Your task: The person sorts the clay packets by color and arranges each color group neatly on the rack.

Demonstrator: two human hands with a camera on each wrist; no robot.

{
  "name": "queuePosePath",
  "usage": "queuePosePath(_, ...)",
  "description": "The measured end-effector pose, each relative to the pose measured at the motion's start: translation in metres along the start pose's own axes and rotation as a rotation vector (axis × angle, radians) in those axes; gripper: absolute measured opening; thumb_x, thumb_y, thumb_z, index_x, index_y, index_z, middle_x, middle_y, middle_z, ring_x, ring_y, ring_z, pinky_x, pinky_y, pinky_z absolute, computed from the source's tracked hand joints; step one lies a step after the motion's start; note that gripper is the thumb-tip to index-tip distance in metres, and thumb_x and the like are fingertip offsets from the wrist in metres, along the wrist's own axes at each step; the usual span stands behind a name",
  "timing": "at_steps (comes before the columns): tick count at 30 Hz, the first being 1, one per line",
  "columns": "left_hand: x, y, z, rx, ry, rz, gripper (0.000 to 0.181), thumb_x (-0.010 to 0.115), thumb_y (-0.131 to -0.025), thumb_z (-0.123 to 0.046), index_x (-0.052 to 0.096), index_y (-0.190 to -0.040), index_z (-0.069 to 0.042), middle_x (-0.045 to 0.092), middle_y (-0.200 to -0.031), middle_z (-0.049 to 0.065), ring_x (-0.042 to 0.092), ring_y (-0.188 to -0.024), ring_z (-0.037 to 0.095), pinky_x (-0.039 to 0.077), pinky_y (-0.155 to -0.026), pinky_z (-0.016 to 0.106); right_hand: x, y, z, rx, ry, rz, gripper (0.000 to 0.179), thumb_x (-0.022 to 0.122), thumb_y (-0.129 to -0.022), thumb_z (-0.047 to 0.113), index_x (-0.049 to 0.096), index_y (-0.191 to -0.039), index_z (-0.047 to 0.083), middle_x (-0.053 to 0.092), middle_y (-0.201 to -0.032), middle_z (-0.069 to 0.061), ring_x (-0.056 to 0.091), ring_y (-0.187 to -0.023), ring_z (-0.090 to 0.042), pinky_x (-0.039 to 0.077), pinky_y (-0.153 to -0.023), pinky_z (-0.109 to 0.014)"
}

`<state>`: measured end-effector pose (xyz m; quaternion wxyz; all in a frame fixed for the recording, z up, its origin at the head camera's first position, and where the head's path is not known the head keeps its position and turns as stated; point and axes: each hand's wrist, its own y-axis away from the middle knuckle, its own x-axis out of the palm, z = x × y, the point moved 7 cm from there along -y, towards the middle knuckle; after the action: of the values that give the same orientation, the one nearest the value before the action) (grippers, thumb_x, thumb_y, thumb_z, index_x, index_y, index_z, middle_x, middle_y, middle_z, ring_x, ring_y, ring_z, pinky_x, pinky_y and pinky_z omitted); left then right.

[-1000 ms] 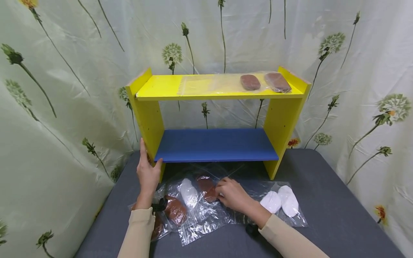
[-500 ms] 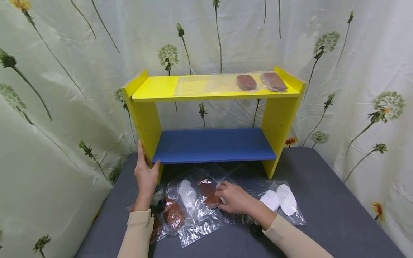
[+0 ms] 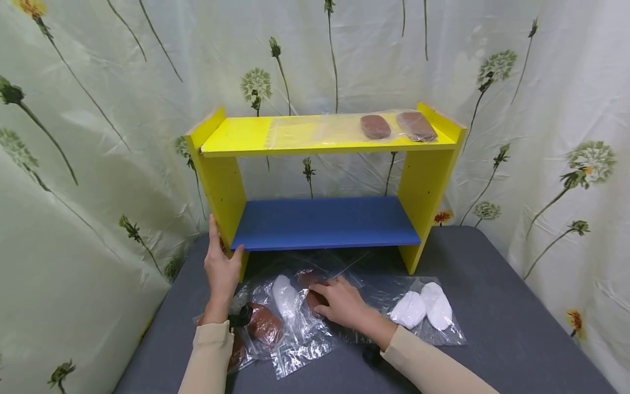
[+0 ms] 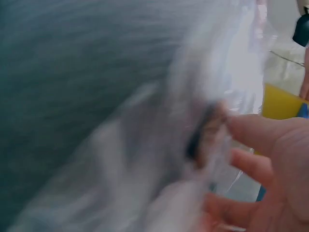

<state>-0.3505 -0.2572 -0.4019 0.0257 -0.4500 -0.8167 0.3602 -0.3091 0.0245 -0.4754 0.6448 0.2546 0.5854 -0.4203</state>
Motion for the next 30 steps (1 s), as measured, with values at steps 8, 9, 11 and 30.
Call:
queuePosePath(8, -0.001, 0.000, -0.003, -0.006, 0.007, 0.004, 0.103, 0.077, -0.086, 0.002, 0.018, -0.163, -0.033, 0.049, -0.148, 0.016, 0.055, -0.124, 0.041, 0.050, -0.095, 0.058, 0.002, -0.010, 0.004, 0.071, -0.061, 0.022, 0.064, 0.089, -0.072, 0.043, 0.070, -0.130, 0.024, 0.060, -0.097, -0.007, 0.054, -0.085, -0.024, 0.047, -0.069, -0.037)
queuePosePath(9, -0.001, 0.000, -0.003, -0.006, 0.008, 0.004, 0.103, 0.077, -0.087, 0.002, 0.018, -0.163, -0.033, 0.049, -0.148, 0.016, 0.055, -0.124, 0.041, 0.050, -0.095, 0.058, 0.001, -0.010, 0.004, 0.076, -0.084, 0.013, 0.064, 0.091, -0.070, 0.041, 0.070, -0.129, 0.024, 0.059, -0.095, -0.006, 0.054, -0.082, -0.022, 0.047, -0.067, -0.035)
queuePosePath(11, -0.002, 0.001, -0.004, 0.001, 0.009, 0.007, 0.102, 0.077, -0.087, 0.002, 0.018, -0.163, -0.033, 0.048, -0.149, 0.017, 0.055, -0.124, 0.042, 0.049, -0.095, 0.058, 0.000, -0.010, 0.003, 0.075, -0.143, -0.012, 0.063, 0.094, -0.067, 0.035, 0.072, -0.125, 0.024, 0.058, -0.092, -0.004, 0.053, -0.078, -0.019, 0.046, -0.065, -0.033)
queuePosePath(30, 0.000, 0.002, 0.001, -0.012, -0.003, 0.015, 0.104, 0.076, -0.088, 0.000, 0.015, -0.162, -0.039, 0.049, -0.148, 0.018, 0.055, -0.124, 0.041, 0.050, -0.094, 0.056, -0.049, 0.007, -0.007, 0.065, -0.616, -0.016, 0.048, 0.074, -0.092, 0.008, 0.064, -0.138, 0.019, 0.069, -0.117, -0.009, 0.062, -0.056, -0.014, 0.048, -0.047, -0.027)
